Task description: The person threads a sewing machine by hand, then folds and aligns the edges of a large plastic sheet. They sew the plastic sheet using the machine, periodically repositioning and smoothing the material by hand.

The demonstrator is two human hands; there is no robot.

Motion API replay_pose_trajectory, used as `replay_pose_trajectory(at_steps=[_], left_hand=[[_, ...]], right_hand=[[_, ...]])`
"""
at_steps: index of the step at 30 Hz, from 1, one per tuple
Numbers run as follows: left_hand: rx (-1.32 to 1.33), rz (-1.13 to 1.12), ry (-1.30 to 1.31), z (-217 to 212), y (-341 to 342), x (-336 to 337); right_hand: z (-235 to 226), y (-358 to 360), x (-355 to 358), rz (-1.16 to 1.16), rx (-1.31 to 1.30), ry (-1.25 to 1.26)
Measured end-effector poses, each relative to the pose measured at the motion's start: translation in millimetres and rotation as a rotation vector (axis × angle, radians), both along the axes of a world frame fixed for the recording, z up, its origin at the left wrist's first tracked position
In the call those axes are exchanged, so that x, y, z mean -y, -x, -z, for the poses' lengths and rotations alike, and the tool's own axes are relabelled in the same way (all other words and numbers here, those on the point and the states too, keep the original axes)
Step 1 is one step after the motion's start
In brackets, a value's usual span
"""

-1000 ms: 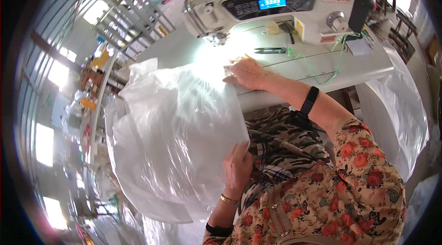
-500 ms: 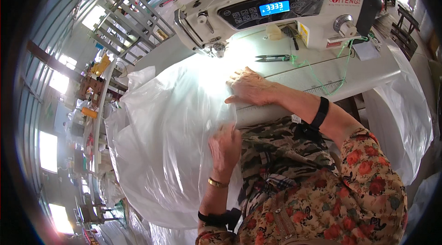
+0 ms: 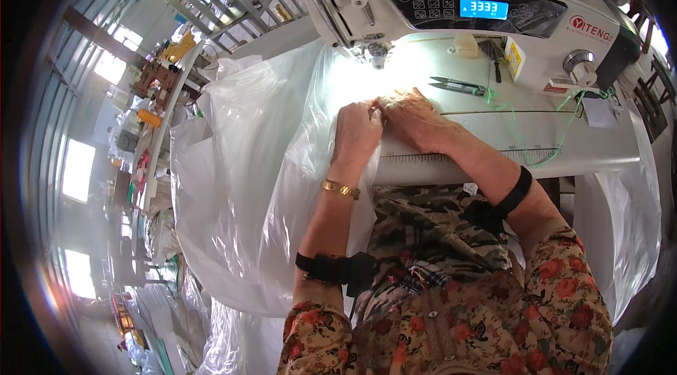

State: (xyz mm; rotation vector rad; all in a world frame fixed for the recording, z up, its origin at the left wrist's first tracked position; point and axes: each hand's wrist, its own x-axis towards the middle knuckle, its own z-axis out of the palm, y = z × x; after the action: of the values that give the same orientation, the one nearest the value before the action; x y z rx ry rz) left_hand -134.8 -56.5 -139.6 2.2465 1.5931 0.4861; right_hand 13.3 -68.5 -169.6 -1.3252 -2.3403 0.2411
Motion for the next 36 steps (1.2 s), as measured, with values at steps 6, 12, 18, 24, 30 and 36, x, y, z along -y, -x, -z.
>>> replay_pose_trajectory(at_steps=[6,12,18,24,30,36], left_hand=[[-0.135,0.046,-0.504,18,57,94],[-0.162,-0.229,-0.320,54,159,54],[-0.162,-0.042,-0.373,63,187,16],[-0.144,-0.012,-0.333,61,187,13],[-0.151,-0.020,-0.323,63,189,10],[-0.159,-0.018,-0.332,64,190,10]], right_hand=[[2,1,-1,0.030,-0.049,0.001],[10,5,1,0.097,-0.073,-0.025],[31,24,98,-0.062,-0.318,-0.095],[127,95,104,0.109,-0.930,0.505],[181,176,74,-0.033,-1.021,0.468],[163,158,80,-0.047,-0.859,0.631]])
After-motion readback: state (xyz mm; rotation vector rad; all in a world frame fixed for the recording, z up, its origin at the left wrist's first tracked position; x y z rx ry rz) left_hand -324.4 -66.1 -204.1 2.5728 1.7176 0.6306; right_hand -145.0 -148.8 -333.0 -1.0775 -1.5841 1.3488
